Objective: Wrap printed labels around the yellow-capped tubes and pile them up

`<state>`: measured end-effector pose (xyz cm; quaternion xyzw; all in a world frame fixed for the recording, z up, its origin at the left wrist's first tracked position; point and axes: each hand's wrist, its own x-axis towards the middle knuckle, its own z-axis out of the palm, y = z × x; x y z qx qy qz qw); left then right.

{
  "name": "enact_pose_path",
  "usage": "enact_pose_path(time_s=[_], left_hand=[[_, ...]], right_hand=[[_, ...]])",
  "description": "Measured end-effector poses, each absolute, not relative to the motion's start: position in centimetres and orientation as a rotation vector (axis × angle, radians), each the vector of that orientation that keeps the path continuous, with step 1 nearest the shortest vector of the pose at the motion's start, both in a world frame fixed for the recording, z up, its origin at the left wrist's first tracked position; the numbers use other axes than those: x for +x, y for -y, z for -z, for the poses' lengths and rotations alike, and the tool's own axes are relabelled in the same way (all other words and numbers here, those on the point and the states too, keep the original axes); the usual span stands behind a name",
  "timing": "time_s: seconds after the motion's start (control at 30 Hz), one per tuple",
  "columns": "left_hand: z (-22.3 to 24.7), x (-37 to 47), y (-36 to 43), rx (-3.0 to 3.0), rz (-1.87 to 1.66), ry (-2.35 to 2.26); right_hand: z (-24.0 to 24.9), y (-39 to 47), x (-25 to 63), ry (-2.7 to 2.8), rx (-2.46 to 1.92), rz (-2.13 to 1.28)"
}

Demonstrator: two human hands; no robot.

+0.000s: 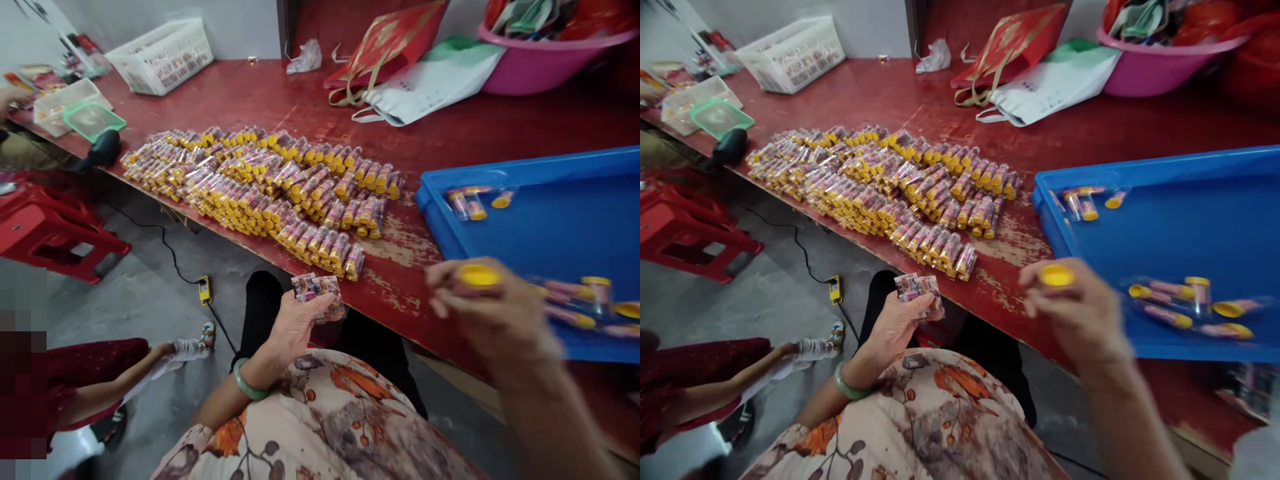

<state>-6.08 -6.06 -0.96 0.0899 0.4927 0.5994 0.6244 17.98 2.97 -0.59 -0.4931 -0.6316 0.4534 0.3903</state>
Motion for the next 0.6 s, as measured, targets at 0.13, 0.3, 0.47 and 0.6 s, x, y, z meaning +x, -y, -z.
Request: enact_pose_path(time_s=[0.13,0.3,0.47,0.6], left_hand=[[1.0,-6.3,6.3,0.197,-1.391,-1.154],[0.9,-6.8,6.8,0.183,-1.368,-1.156],[0.9,-7.4,7.0,0.167,-1.391,-1.153],[1.1,-8.0,6.8,0.117,-1.434,-1.220]], right_hand=[[1.0,0.8,9.5,1.397,-1.132,-1.540],[1.4,1.1,5.9,1.211,-1.074,-1.681],[1.9,0.6,5.7,1.160,-1.067,-1.768],[2.4,0.8,6.0,1.274,-0.988,-1.793]])
